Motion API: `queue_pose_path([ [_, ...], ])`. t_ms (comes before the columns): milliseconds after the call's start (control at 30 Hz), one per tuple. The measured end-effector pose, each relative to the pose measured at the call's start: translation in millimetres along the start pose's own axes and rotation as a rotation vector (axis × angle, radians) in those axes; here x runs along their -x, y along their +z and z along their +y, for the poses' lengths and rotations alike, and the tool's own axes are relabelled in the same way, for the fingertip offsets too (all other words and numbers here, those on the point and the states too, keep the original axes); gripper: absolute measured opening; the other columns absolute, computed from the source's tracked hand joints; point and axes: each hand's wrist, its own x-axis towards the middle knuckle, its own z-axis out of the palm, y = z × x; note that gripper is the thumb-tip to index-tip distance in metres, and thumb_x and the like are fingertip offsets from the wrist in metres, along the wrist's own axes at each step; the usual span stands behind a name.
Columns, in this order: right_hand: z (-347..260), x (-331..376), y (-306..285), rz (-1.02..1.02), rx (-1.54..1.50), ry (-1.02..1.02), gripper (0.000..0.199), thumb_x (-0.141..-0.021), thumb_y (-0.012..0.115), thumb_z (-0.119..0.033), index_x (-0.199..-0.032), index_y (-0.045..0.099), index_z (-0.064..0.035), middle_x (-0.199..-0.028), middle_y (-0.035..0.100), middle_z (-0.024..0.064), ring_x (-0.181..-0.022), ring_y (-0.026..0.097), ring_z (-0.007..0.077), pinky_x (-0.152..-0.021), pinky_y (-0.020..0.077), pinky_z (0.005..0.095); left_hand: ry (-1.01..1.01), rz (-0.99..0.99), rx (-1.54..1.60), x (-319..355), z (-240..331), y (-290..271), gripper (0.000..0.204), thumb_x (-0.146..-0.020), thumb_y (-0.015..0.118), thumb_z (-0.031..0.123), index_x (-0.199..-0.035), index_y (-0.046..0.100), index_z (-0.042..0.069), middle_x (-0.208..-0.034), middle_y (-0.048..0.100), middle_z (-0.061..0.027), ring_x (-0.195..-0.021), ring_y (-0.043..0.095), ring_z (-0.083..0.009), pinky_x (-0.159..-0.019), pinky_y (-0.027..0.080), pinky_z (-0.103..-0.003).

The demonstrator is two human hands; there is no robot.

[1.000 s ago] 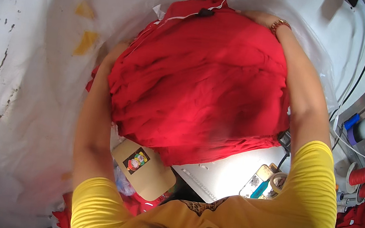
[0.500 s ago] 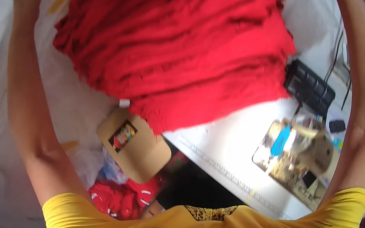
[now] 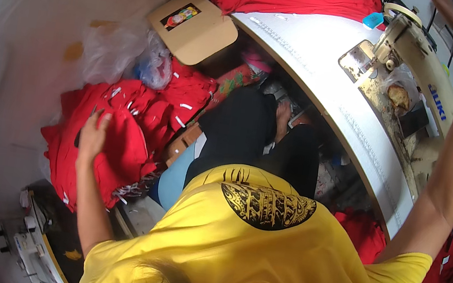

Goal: The person uses scissors to trim white drawstrings and loose threads from a stack of red garments. They repeatedly pick up a garment, cut the excess string, and place the item back on the pile.

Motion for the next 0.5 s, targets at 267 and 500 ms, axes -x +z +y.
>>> queue_pose_path([
  [267,73.9,51.3,44.1,0.013,-0.503,-0.111,0.043,-0.098,0.041,-0.036,-0.132,0.049,-0.0114,-0.127,0.054,0.0047,-0.114,0.054,0.0187,-0.095,0.0436,0.0319,-0.082,0.062,-0.383,48.7,-40.5,63.2,0.064,-0.087,0.045,0.054,-0.139,0.038,0.018,-0.147,0.033,-0.0069,-0.136,0.028,-0.0284,-0.105,0.022,-0.058],
  [500,54.5,86.2,83.3,0.082,-0.557,-0.066,0.037,-0.099,0.04,-0.027,-0.127,0.052,-0.0069,-0.105,0.063,0.0076,-0.096,0.061,0.0132,-0.087,0.0474,0.0264,0.02,0.639,0.039,20.9,-91.9,16.9,0.035,-0.078,0.05,0.005,-0.112,0.057,0.001,-0.113,0.059,-0.0198,-0.107,0.055,-0.0355,-0.09,0.043,-0.044],
])
